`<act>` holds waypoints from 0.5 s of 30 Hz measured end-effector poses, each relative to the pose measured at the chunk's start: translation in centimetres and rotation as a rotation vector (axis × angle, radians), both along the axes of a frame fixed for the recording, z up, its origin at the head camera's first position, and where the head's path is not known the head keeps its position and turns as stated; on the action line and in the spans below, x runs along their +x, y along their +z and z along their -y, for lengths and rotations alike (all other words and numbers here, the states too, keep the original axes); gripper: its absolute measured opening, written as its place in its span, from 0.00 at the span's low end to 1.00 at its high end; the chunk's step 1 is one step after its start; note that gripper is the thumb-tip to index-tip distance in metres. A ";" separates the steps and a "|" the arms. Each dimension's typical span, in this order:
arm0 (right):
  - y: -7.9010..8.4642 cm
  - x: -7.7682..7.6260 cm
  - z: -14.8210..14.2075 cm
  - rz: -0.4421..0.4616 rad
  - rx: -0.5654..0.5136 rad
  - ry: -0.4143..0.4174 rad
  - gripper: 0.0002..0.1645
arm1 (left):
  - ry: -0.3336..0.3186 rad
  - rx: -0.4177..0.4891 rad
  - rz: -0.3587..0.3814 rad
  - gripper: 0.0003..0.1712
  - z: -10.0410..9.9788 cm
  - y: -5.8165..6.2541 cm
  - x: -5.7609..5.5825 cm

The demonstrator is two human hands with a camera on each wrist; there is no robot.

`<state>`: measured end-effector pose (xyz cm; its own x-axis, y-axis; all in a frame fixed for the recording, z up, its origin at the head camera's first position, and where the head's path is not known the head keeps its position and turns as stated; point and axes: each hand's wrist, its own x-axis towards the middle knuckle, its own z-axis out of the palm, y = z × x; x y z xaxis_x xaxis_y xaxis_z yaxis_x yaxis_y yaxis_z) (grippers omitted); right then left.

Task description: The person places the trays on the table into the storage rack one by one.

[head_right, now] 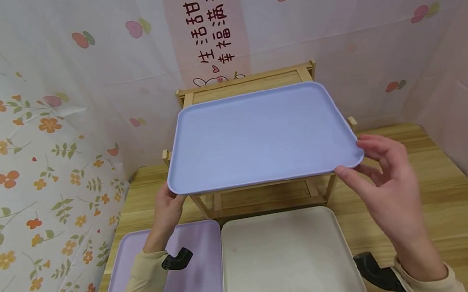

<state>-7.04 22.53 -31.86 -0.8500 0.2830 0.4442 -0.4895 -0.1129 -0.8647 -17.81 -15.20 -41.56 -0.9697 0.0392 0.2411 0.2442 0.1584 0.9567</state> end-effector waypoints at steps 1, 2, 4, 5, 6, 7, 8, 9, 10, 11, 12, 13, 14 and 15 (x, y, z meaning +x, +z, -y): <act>0.1 0.1 0.2 -0.017 0.118 -0.070 0.27 | 0.001 0.000 -0.001 0.14 0.0 0.0 0.0; 0.1 0.2 0.3 -0.038 0.214 -0.125 0.23 | 0.001 0.000 0.000 0.14 0.0 0.0 0.0; 0.1 0.2 0.5 -0.092 0.343 -0.183 0.17 | 0.000 0.001 0.003 0.13 0.0 0.0 0.0; 0.1 0.2 0.6 -0.114 0.401 -0.215 0.15 | 0.000 0.000 0.005 0.14 0.0 0.0 0.0; 0.1 0.2 0.7 -0.138 0.426 -0.227 0.13 | -0.001 -0.001 0.007 0.14 0.0 0.0 0.0; 0.0 0.2 0.8 -0.155 0.431 -0.232 0.12 | -0.001 -0.002 0.006 0.14 0.0 0.0 0.0; 0.0 0.1 0.8 -0.163 0.444 -0.241 0.11 | -0.001 -0.003 0.007 0.14 0.0 0.0 0.0; 0.0 0.1 0.8 -0.168 0.467 -0.261 0.11 | 0.001 -0.004 0.008 0.14 0.0 0.0 0.0; 0.0 0.0 0.8 -0.170 0.489 -0.282 0.11 | 0.002 -0.005 0.009 0.14 0.0 0.1 0.0; 0.0 0.0 0.8 -0.169 0.520 -0.308 0.11 | 0.003 -0.006 0.012 0.14 0.0 0.1 0.0; 0.0 0.0 0.8 -0.163 0.541 -0.329 0.11 | 0.004 -0.008 0.014 0.14 0.0 0.1 0.0; 0.0 0.0 0.8 -0.156 0.561 -0.348 0.11 | 0.005 -0.009 0.016 0.14 0.0 0.1 0.0; 0.1 0.0 0.9 -0.150 0.578 -0.366 0.12 | 0.006 -0.008 0.020 0.13 0.0 0.1 0.1; 0.1 0.0 0.9 -0.144 0.591 -0.383 0.12 | 0.006 -0.006 0.024 0.13 0.0 0.1 0.1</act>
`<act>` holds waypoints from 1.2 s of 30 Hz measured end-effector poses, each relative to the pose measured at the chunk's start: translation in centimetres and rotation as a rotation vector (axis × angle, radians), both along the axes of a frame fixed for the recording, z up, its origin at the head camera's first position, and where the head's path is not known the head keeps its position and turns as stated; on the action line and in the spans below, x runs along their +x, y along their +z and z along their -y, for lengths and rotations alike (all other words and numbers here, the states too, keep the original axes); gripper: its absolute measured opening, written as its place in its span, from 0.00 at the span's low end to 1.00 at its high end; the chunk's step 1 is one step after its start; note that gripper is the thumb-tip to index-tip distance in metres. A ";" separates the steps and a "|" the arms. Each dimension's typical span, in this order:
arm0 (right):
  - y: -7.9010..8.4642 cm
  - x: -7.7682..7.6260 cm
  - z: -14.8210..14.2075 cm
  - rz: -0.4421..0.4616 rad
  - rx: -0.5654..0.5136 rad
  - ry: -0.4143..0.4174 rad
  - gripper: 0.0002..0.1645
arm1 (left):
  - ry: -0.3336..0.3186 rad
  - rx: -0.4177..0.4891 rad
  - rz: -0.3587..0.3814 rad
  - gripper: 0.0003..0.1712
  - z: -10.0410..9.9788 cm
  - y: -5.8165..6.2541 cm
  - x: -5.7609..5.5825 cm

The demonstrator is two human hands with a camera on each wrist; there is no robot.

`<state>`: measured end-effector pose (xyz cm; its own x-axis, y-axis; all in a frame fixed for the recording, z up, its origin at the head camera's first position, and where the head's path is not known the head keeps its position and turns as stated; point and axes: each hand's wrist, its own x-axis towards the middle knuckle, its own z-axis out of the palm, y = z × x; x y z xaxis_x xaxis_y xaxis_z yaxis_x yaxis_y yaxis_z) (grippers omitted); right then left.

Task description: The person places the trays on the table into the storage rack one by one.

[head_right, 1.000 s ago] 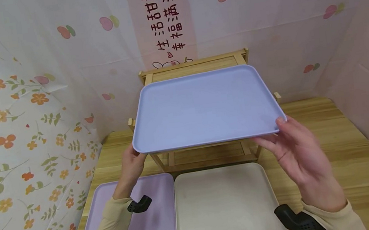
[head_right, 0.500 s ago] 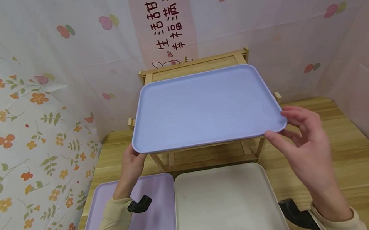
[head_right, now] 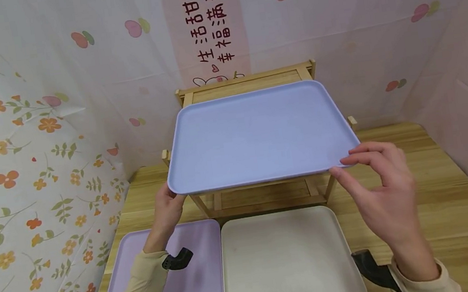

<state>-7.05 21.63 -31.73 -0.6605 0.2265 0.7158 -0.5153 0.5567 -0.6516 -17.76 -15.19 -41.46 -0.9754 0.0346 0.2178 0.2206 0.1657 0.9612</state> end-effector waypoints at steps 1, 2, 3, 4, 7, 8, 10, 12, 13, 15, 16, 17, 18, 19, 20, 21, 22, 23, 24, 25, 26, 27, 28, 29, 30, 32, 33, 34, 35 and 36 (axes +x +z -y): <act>0.1 0.0 0.1 0.000 0.006 -0.011 0.12 | -0.001 0.001 0.002 0.13 0.0 0.0 0.0; 0.1 -0.1 0.1 0.000 0.012 -0.022 0.12 | -0.001 0.003 0.004 0.13 0.0 0.0 0.0; 0.1 -0.1 0.1 -0.001 0.017 -0.031 0.13 | 0.000 0.005 0.007 0.13 0.0 0.0 0.0; 0.2 -0.2 0.2 -0.006 0.020 -0.034 0.13 | -0.001 0.009 0.010 0.13 0.0 0.0 0.0; 0.2 -0.4 0.2 -0.008 0.035 -0.049 0.13 | 0.003 0.004 0.021 0.14 0.1 -0.1 0.0; 0.1 -0.4 0.2 -0.006 0.039 -0.054 0.13 | 0.004 -0.001 0.025 0.14 0.1 -0.1 0.0; 0.0 -0.6 0.2 -0.005 0.046 -0.060 0.13 | 0.004 -0.014 0.027 0.14 0.1 -0.1 0.0; -0.1 -0.9 0.2 -0.003 0.053 -0.068 0.13 | 0.006 -0.027 0.022 0.14 0.0 -0.1 0.0; -0.2 -1.0 0.1 -0.005 0.055 -0.070 0.13 | 0.005 -0.031 0.018 0.14 0.0 -0.1 0.0; -0.3 -1.3 0.1 -0.009 0.061 -0.078 0.14 | 0.007 -0.038 0.010 0.14 0.0 -0.1 0.0; -0.3 -1.4 0.1 -0.014 0.068 -0.080 0.14 | 0.009 -0.037 0.009 0.13 0.0 -0.1 0.0; -0.4 -1.6 0.1 -0.017 0.075 -0.085 0.14 | 0.009 -0.035 0.008 0.13 0.0 -0.1 0.0; -0.5 -1.7 0.1 -0.025 0.083 -0.091 0.15 | 0.009 -0.028 0.008 0.13 0.0 -0.1 0.0; -0.5 -1.9 0.1 -0.035 0.093 -0.097 0.16 | 0.008 -0.023 0.007 0.13 0.0 -0.1 0.0; -0.6 -2.0 0.1 -0.047 0.103 -0.105 0.18 | 0.007 -0.017 0.005 0.13 -0.1 -0.1 0.0; -0.6 -2.2 0.1 -0.063 0.112 -0.111 0.22 | 0.005 -0.012 0.004 0.13 -0.1 -0.1 0.0; -0.7 -2.4 0.1 -0.080 0.121 -0.116 0.26 | 0.003 -0.006 0.002 0.13 -0.1 -0.1 0.0; -0.7 -2.6 0.1 -0.095 0.129 -0.124 0.30 | 0.002 -0.002 0.000 0.13 -0.1 -0.1 0.0; -0.8 -2.7 0.1 -0.110 0.137 -0.131 0.34 | 0.001 0.001 -0.002 0.13 -0.1 -0.1 0.0; -0.8 -2.9 0.2 -0.121 0.146 -0.139 0.37 | 0.002 0.001 -0.002 0.12 -0.1 -0.1 0.0; -0.8 -3.0 0.2 -0.128 0.154 -0.147 0.39 | 0.001 0.001 -0.002 0.12 -0.1 -0.1 0.0; -0.9 -3.1 0.2 -0.132 0.161 -0.153 0.40 | 0.002 -0.001 -0.002 0.12 -0.1 -0.1 0.0; -0.9 -3.2 0.3 -0.133 0.166 -0.160 0.40 | 0.001 0.000 -0.001 0.12 -0.1 -0.2 -0.1; -0.9 -3.3 0.3 -0.129 0.171 -0.166 0.40 | -0.001 -0.002 -0.001 0.13 -0.1 -0.2 -0.1; -0.9 -3.4 0.4 -0.126 0.174 -0.173 0.39 | -0.004 -0.005 -0.001 0.13 -0.1 -0.2 -0.1; -1.0 -3.5 0.5 -0.121 0.174 -0.179 0.36 | -0.012 -0.006 0.000 0.13 -0.1 -0.2 -0.1; -1.0 -3.7 0.5 -0.119 0.170 -0.181 0.33 | -0.014 -0.006 0.001 0.13 -0.1 -0.2 -0.1; -1.0 -3.8 0.6 -0.118 0.167 -0.182 0.30 | -0.016 -0.006 0.002 0.14 0.0 -0.2 0.0; -1.0 -3.9 0.6 -0.114 0.167 -0.183 0.27 | -0.017 -0.006 0.003 0.14 -0.1 -0.2 0.0; -1.1 -4.0 0.7 -0.110 0.166 -0.184 0.24 | -0.019 -0.005 0.003 0.14 -0.1 -0.2 0.0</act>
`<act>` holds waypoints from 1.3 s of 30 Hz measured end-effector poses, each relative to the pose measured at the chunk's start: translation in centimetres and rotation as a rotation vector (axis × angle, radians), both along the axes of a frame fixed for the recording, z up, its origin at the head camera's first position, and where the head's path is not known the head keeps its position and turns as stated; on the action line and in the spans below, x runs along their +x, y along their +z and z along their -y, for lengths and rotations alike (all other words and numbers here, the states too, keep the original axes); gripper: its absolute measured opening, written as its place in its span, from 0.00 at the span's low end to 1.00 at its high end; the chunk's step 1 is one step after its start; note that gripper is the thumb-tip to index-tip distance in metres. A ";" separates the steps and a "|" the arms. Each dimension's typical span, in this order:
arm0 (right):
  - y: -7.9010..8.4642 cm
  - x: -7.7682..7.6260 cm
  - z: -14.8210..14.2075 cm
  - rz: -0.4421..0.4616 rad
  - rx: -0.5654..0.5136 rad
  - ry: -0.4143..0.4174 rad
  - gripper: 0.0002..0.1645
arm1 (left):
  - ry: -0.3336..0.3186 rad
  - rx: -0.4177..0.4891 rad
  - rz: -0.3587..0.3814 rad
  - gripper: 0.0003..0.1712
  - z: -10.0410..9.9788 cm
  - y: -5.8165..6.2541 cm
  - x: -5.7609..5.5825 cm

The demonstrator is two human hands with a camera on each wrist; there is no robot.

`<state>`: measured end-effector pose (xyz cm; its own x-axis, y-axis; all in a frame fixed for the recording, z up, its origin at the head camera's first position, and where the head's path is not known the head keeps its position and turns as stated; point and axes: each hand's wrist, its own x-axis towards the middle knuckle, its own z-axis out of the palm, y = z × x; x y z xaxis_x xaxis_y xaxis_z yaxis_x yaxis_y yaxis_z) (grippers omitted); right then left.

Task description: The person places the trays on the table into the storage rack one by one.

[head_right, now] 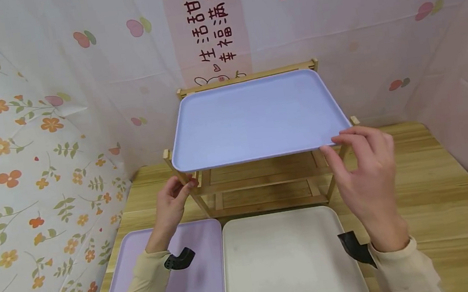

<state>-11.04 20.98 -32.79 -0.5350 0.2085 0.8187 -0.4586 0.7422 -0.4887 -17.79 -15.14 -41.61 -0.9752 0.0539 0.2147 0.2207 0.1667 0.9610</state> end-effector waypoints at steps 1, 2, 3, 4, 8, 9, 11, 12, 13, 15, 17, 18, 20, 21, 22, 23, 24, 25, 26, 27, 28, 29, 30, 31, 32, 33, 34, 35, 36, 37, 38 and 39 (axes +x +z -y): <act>0.0 -0.1 0.0 0.004 -0.001 -0.002 0.22 | -0.001 0.003 0.001 0.14 0.0 0.0 0.0; 0.0 -0.2 0.1 0.010 0.000 -0.004 0.21 | -0.002 0.004 0.000 0.14 0.0 0.0 0.0; 0.0 -0.3 0.1 0.014 0.000 -0.005 0.19 | -0.003 0.007 -0.001 0.14 0.0 -0.1 0.0; 0.0 -0.4 0.1 0.017 0.001 -0.005 0.19 | -0.005 0.010 -0.003 0.14 0.0 -0.1 0.0; 0.0 -0.7 0.3 0.023 0.010 -0.006 0.18 | -0.011 0.019 -0.009 0.15 0.0 -0.2 0.0; 0.0 -0.7 0.3 0.024 0.013 -0.007 0.18 | -0.010 0.021 -0.010 0.16 0.0 -0.2 0.0; 0.1 -0.9 0.4 0.029 0.024 -0.013 0.17 | -0.007 0.022 -0.014 0.16 0.0 -0.2 0.0; 0.1 -1.0 0.4 0.033 0.031 -0.018 0.17 | -0.004 0.022 -0.015 0.16 0.0 -0.2 0.0; 0.1 -1.1 0.5 0.036 0.036 -0.023 0.17 | 0.000 0.021 -0.016 0.16 0.0 -0.2 0.0; 0.1 -1.2 0.5 0.039 0.045 -0.028 0.17 | 0.004 0.021 -0.016 0.16 0.0 -0.2 0.0; 0.1 -1.4 0.5 0.039 0.053 -0.032 0.16 | 0.008 0.020 -0.013 0.16 -0.1 -0.2 0.0; 0.1 -1.5 0.6 0.036 0.056 -0.033 0.16 | 0.009 0.021 -0.013 0.16 0.0 -0.3 0.0; 0.1 -1.7 0.6 0.026 0.062 -0.036 0.17 | 0.007 0.022 -0.005 0.16 -0.1 0.2 0.2; 0.1 -1.8 0.6 0.021 0.065 -0.040 0.17 | 0.005 0.022 -0.004 0.16 -0.1 0.2 0.2; 0.1 -1.9 0.6 0.018 0.070 -0.045 0.17 | 0.005 0.022 -0.002 0.16 -0.1 0.2 0.2; 0.1 -2.0 0.7 0.015 0.073 -0.051 0.17 | 0.005 0.019 -0.001 0.16 -0.1 0.2 0.2; 0.1 -2.0 0.7 0.013 0.077 -0.057 0.17 | 0.003 0.018 0.002 0.16 -0.1 0.3 0.2; 0.1 -2.1 0.7 0.011 0.077 -0.063 0.17 | 0.002 0.016 0.008 0.16 -0.1 0.3 0.2; 0.1 -2.2 0.8 0.012 0.080 -0.069 0.18 | 0.003 0.012 0.016 0.16 -0.1 0.3 0.2; 0.1 -2.3 0.8 0.013 0.082 -0.075 0.18 | 0.003 0.013 0.014 0.16 0.0 0.0 0.0; 0.1 -2.3 0.9 0.016 0.085 -0.079 0.18 | 0.004 0.011 0.021 0.16 0.0 0.0 -0.1; 0.2 -2.4 0.9 0.016 0.085 -0.083 0.18 | 0.002 0.012 0.027 0.16 -0.1 0.1 -0.1; 0.2 -2.4 0.9 0.018 0.085 -0.086 0.18 | 0.000 0.012 0.032 0.16 -0.1 0.1 -0.1; 0.2 -2.5 1.0 0.022 0.089 -0.089 0.18 | 0.000 0.012 0.038 0.16 -0.1 0.2 -0.1; 0.2 -2.5 1.0 0.026 0.096 -0.092 0.19 | 0.000 0.010 0.039 0.16 -0.1 0.3 -0.1; 0.3 -2.6 1.0 0.028 0.101 -0.096 0.19 | -0.001 0.007 0.040 0.16 -0.1 0.3 -0.1; 0.3 -2.6 1.0 0.029 0.104 -0.100 0.19 | -0.001 0.006 0.038 0.16 -0.1 0.3 -0.1; 0.3 -2.7 1.1 0.030 0.108 -0.103 0.19 | -0.001 0.006 0.037 0.16 -0.1 0.3 -0.1; 0.3 -2.8 1.1 0.031 0.111 -0.106 0.19 | -0.001 0.005 0.035 0.15 -0.1 0.3 -0.1; 0.3 -2.8 1.2 0.032 0.114 -0.109 0.19 | 0.000 0.004 0.033 0.15 -0.1 0.3 -0.1; 0.3 -2.9 1.2 0.032 0.115 -0.112 0.19 | 0.000 0.005 0.031 0.15 -0.1 0.2 -0.1; 0.3 -2.9 1.2 0.032 0.115 -0.114 0.19 | 0.000 0.007 0.030 0.15 -0.1 0.2 -0.1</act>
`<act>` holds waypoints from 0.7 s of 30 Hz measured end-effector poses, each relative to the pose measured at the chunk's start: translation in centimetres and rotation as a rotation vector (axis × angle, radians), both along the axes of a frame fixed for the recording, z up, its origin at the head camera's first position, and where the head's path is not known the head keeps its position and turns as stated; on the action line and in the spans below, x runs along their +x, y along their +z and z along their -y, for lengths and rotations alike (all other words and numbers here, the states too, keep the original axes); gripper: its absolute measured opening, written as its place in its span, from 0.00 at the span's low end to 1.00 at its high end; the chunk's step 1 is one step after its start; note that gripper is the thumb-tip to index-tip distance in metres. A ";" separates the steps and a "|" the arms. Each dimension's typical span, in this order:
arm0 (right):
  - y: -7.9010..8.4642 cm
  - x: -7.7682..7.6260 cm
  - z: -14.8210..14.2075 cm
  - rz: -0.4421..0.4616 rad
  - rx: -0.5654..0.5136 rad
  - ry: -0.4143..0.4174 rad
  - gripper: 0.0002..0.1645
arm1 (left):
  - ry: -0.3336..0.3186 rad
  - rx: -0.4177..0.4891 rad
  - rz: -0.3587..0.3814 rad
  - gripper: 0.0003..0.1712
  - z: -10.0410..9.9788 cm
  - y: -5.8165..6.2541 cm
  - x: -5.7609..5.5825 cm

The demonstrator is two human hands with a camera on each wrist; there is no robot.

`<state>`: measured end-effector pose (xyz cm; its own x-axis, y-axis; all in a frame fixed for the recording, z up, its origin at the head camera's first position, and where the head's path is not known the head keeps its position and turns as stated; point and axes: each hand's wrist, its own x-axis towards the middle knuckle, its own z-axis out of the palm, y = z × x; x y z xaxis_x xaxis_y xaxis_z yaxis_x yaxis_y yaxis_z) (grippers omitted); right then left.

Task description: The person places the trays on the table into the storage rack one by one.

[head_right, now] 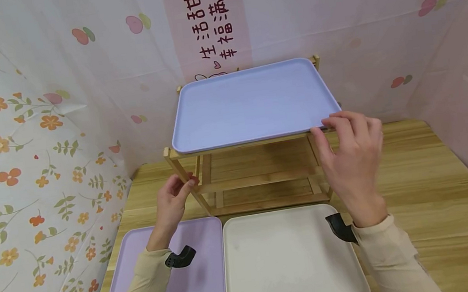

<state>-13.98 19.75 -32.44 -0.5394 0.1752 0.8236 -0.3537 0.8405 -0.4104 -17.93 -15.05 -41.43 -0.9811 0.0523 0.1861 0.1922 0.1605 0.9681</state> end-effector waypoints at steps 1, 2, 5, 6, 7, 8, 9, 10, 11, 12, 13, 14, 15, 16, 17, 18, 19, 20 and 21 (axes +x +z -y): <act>0.0 -0.1 0.0 0.000 -0.003 -0.002 0.19 | 0.000 0.004 -0.004 0.14 0.0 -0.1 0.0; 0.0 -0.1 0.1 0.000 -0.005 -0.003 0.19 | -0.001 0.007 -0.008 0.14 0.0 -0.1 0.0; 0.1 -0.2 0.1 0.006 -0.008 -0.010 0.19 | -0.002 0.009 -0.024 0.15 0.1 -0.2 0.0; 0.1 -0.3 0.1 0.008 -0.009 -0.013 0.19 | -0.003 0.009 -0.029 0.15 0.1 -0.3 0.0; 0.1 -0.3 0.1 0.010 -0.009 -0.016 0.19 | -0.003 0.010 -0.034 0.15 0.0 -0.3 0.0; 0.1 -0.3 0.1 0.012 -0.008 -0.018 0.19 | -0.003 0.010 -0.038 0.15 0.0 -0.3 0.1; 0.1 -0.4 0.1 0.013 -0.007 -0.021 0.19 | -0.001 0.009 -0.041 0.15 0.0 -0.3 0.1; 0.1 -0.4 0.1 0.015 -0.007 -0.024 0.20 | 0.000 0.007 -0.043 0.15 0.0 -0.3 0.1; 0.1 -0.4 0.1 0.016 -0.005 -0.026 0.20 | 0.002 0.007 -0.043 0.15 0.0 -0.3 0.1; 0.1 -0.4 0.2 0.017 -0.004 -0.030 0.20 | 0.002 0.007 -0.044 0.15 0.0 -0.3 0.1; 0.1 -0.5 0.2 0.017 -0.003 -0.033 0.20 | 0.002 0.007 -0.045 0.14 0.0 -0.3 0.1; 0.1 -0.5 0.2 0.016 -0.003 -0.035 0.20 | 0.004 0.008 -0.043 0.14 0.0 -0.3 0.1; 0.1 -0.5 0.2 0.016 -0.002 -0.037 0.20 | 0.005 0.007 -0.042 0.14 0.0 -0.3 0.1; 0.1 -0.5 0.2 0.014 -0.002 -0.038 0.20 | 0.004 0.007 -0.039 0.14 0.0 -0.3 0.0; 0.1 -0.5 0.2 0.013 -0.002 -0.039 0.20 | 0.004 0.008 -0.037 0.14 0.0 -0.3 0.0; 0.1 -0.6 0.2 0.012 -0.003 -0.039 0.20 | 0.004 0.008 -0.035 0.14 0.0 -0.3 0.0; 0.1 -0.6 0.2 0.011 -0.003 -0.039 0.20 | 0.004 0.009 -0.032 0.15 0.0 -0.3 0.0; 0.1 -0.6 0.3 0.009 -0.005 -0.039 0.20 | 0.004 0.009 -0.030 0.15 0.0 -0.3 0.0; 0.1 -0.6 0.3 0.009 -0.005 -0.039 0.20 | 0.004 0.009 -0.029 0.15 0.0 -0.3 0.0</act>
